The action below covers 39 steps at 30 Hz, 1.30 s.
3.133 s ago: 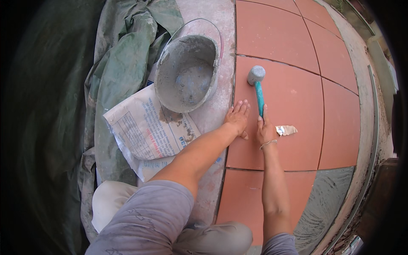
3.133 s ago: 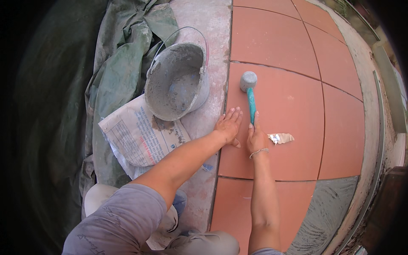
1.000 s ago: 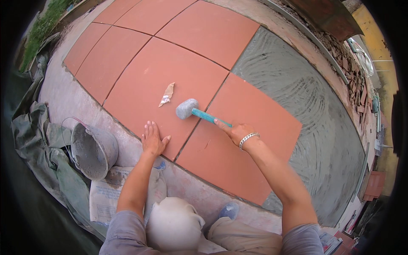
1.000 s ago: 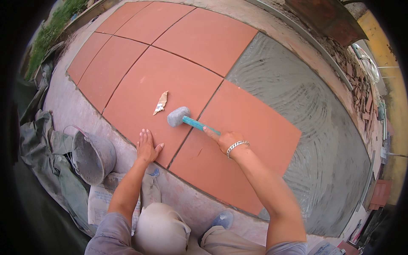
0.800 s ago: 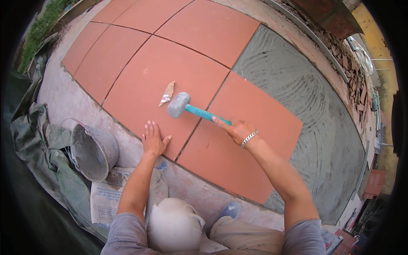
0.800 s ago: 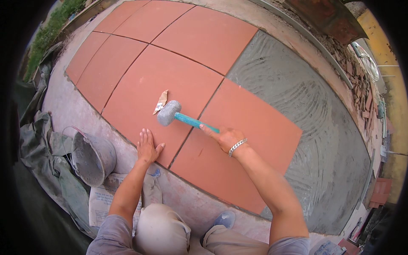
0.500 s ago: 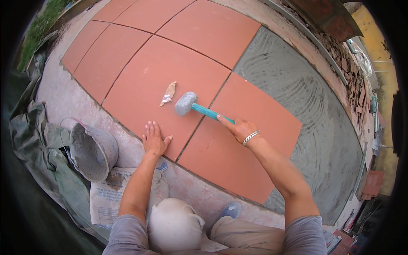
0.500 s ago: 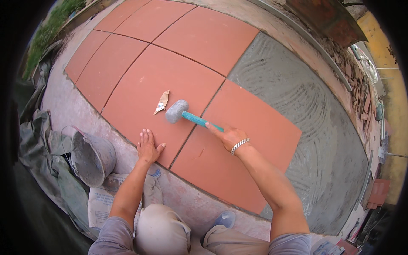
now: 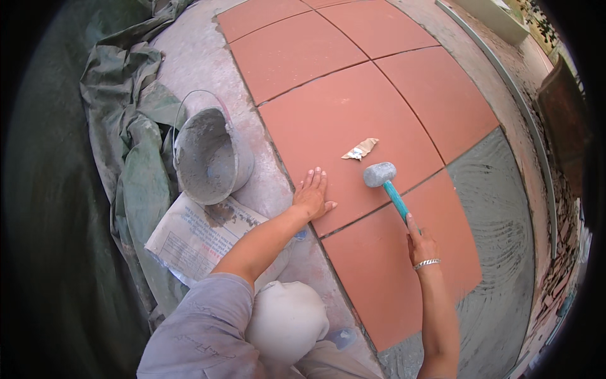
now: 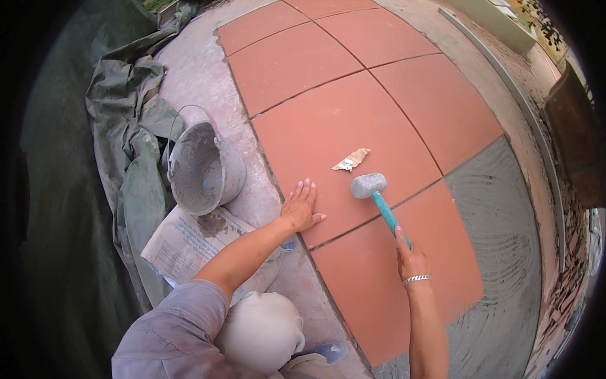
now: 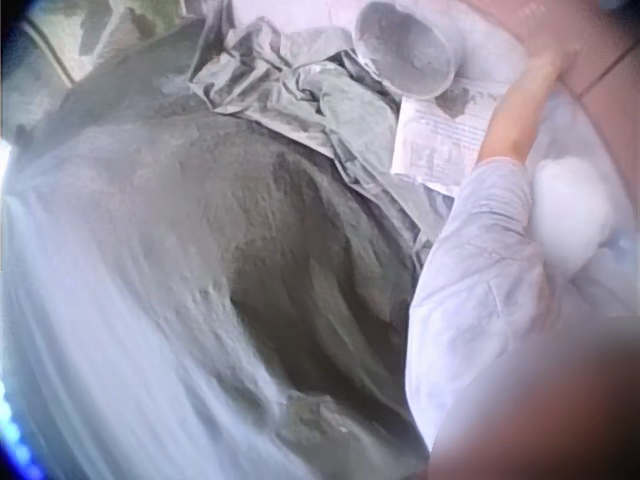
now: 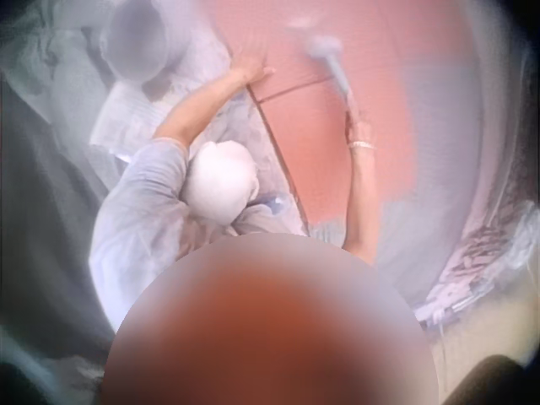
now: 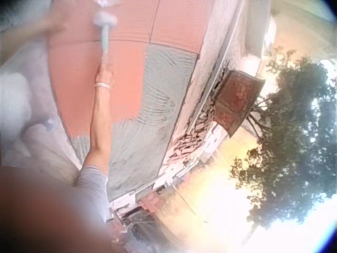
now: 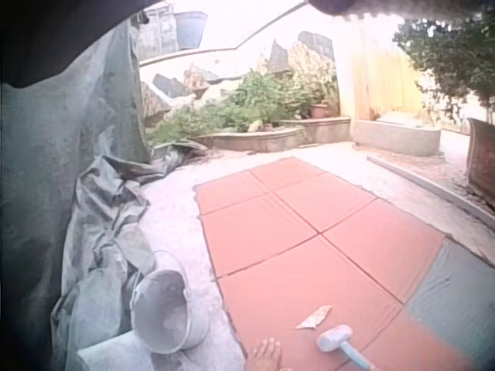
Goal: The person spreads cement on a floor section using a notched trowel, then places a red tile and taps it into place with a rubber mallet. The person retrieves a tile from a stack, positions it on the prepared area, and secures it by tapping.
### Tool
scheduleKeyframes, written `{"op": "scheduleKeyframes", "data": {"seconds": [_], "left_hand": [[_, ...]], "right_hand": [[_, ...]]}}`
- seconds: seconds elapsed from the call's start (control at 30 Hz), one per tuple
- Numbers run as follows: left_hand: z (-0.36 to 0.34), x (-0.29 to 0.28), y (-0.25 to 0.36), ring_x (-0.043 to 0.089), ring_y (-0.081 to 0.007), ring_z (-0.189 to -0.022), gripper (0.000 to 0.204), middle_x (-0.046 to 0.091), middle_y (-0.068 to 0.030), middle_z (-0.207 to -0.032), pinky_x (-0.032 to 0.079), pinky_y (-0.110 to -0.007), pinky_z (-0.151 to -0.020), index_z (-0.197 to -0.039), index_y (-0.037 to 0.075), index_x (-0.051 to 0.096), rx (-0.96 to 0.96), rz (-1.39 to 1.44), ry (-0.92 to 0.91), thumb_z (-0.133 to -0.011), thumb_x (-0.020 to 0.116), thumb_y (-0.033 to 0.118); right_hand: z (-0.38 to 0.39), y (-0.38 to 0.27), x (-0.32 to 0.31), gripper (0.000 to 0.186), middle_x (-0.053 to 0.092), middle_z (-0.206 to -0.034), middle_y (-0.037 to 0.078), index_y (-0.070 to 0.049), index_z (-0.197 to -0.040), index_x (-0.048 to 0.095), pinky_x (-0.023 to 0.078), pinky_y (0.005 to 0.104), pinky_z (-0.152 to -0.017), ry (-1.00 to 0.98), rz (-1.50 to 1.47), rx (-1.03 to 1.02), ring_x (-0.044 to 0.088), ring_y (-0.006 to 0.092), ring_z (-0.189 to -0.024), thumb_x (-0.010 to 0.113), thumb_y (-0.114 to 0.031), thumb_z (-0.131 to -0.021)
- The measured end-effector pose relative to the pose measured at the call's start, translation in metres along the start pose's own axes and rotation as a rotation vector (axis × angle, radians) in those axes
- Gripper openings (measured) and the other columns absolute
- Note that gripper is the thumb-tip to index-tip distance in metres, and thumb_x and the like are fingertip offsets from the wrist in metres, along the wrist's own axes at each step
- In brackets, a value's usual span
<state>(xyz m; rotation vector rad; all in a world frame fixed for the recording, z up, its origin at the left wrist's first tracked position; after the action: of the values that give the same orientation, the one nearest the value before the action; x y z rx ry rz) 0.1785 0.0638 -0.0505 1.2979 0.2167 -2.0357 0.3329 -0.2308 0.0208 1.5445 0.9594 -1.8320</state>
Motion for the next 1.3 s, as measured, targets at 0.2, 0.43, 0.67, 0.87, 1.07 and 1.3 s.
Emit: {"op": "scheduleKeyframes", "data": {"seconds": [0.2,0.43,0.67,0.87,1.07,1.3], "left_hand": [[0.002,0.0,-0.003,0.007,-0.0319,-0.157,0.1,0.01,-0.0159,-0.169,0.019,-0.048,-0.125,-0.161,0.004,0.013,0.023,0.017,0.026,-0.091,0.063,0.056],[0.003,-0.002,-0.001,0.008,-0.0316,-0.156,0.1,0.011,-0.0148,-0.169,0.021,-0.048,-0.124,-0.161,0.005,0.014,0.03,0.001,0.046,-0.09,0.064,0.056],[0.001,0.0,-0.003,0.007,-0.0304,-0.157,0.1,0.01,-0.0136,-0.169,0.019,-0.046,-0.125,-0.161,0.006,0.013,0.005,0.007,0.018,-0.091,0.063,0.056],[0.002,-0.001,-0.002,0.007,-0.0298,-0.157,0.099,0.01,-0.0135,-0.169,0.018,-0.046,-0.125,-0.161,0.006,0.013,0.013,-0.002,0.026,-0.091,0.062,0.057],[-0.002,-0.004,-0.001,0.009,-0.0304,-0.157,0.098,0.011,-0.0139,-0.169,0.018,-0.048,-0.125,-0.161,0.006,0.015,0.007,-0.049,0.037,-0.091,0.061,0.058],[-0.006,0.002,0.0,0.011,-0.0309,-0.156,0.098,0.012,-0.0141,-0.169,0.018,-0.05,-0.124,-0.161,0.006,0.018,-0.009,-0.072,0.044,-0.091,0.061,0.059]], "right_hand": [[0.008,-0.006,0.007,0.066,0.059,-0.086,0.015,-0.04,-0.154,0.037,0.053,0.0496,-0.055,-0.044,0.066,-0.009,0.064,0.0352,-0.065,0.062,-0.021,-0.096],[0.004,-0.016,0.017,0.065,0.061,-0.089,0.016,-0.04,-0.155,0.035,0.054,0.0501,-0.057,-0.071,0.044,-0.008,0.065,0.0368,-0.066,0.061,-0.022,-0.097],[0.002,-0.014,0.016,0.066,0.064,-0.093,0.017,-0.036,-0.155,0.036,0.054,0.0481,-0.059,-0.127,0.059,0.019,0.066,0.036,-0.07,0.063,-0.02,-0.096],[0.004,-0.036,-0.006,0.07,0.062,-0.084,0.016,-0.03,-0.155,0.039,0.053,0.0491,-0.062,0.051,-0.084,-0.074,0.064,0.0366,-0.072,0.067,-0.015,-0.093],[-0.005,-0.027,0.02,0.067,0.063,-0.09,0.018,-0.038,-0.156,0.033,0.053,0.0498,-0.06,-0.093,-0.029,0.032,0.066,0.037,-0.072,0.06,-0.02,-0.097],[0.001,-0.035,0.011,0.063,0.063,-0.089,0.017,-0.037,-0.153,0.041,0.054,0.0486,-0.058,-0.026,-0.091,-0.007,0.065,0.0361,-0.069,0.061,-0.019,-0.096]]}}
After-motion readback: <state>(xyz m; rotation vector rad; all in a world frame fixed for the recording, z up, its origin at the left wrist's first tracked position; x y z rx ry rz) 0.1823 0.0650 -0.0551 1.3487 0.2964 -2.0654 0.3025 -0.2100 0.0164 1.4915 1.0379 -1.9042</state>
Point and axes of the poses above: each hand's wrist, its own z-axis away from the middle knuckle, its own x-axis out of the palm, y = z × x, the point moved 10 cm from there along -z, towards the middle knuckle
